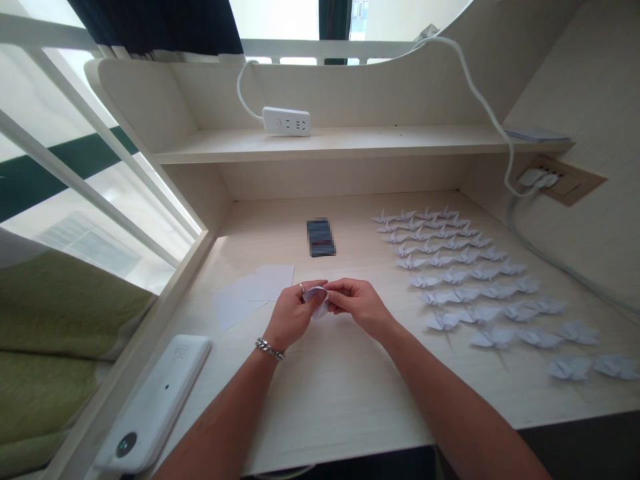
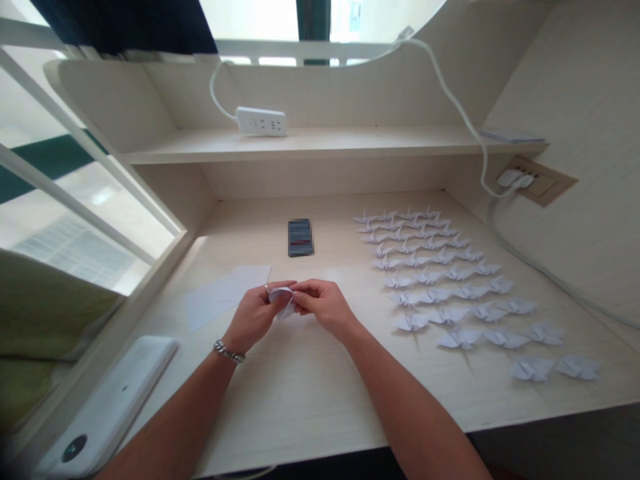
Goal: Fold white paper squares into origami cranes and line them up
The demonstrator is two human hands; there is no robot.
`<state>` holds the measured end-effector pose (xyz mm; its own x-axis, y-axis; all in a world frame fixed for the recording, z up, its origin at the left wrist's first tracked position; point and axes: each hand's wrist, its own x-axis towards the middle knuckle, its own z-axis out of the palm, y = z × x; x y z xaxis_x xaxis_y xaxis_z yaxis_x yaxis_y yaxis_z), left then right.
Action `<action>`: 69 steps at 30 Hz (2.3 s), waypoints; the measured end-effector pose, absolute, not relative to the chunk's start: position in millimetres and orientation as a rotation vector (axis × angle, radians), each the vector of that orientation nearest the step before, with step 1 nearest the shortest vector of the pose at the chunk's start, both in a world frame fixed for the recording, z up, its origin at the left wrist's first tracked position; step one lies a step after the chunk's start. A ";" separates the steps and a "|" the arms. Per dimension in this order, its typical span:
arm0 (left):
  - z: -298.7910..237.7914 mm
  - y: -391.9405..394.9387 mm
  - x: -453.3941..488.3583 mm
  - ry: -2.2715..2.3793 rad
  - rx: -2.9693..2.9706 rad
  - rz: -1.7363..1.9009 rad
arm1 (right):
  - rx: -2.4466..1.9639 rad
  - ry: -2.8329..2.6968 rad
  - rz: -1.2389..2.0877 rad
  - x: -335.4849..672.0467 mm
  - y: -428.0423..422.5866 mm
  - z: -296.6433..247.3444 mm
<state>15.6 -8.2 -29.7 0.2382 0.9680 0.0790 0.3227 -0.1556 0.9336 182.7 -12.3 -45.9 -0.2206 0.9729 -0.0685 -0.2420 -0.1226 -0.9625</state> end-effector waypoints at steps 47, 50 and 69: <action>-17.5 -12.6 24.3 1.177 1.582 0.885 | -1.165 -1.453 0.880 180.7 -18.5 -43.9; -17.9 -12.7 24.2 1.149 1.564 0.844 | -1.148 -1.486 0.808 179.2 -21.0 -41.5; -27.5 -9.2 19.9 1.179 1.554 0.684 | -1.030 -1.490 0.797 176.7 -23.9 -34.9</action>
<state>19.9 -9.2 -27.5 0.3582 0.9239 -0.1344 0.3416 0.0042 0.9398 176.7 -23.9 -34.9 -0.0184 0.9172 0.3980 0.1780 0.3947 -0.9014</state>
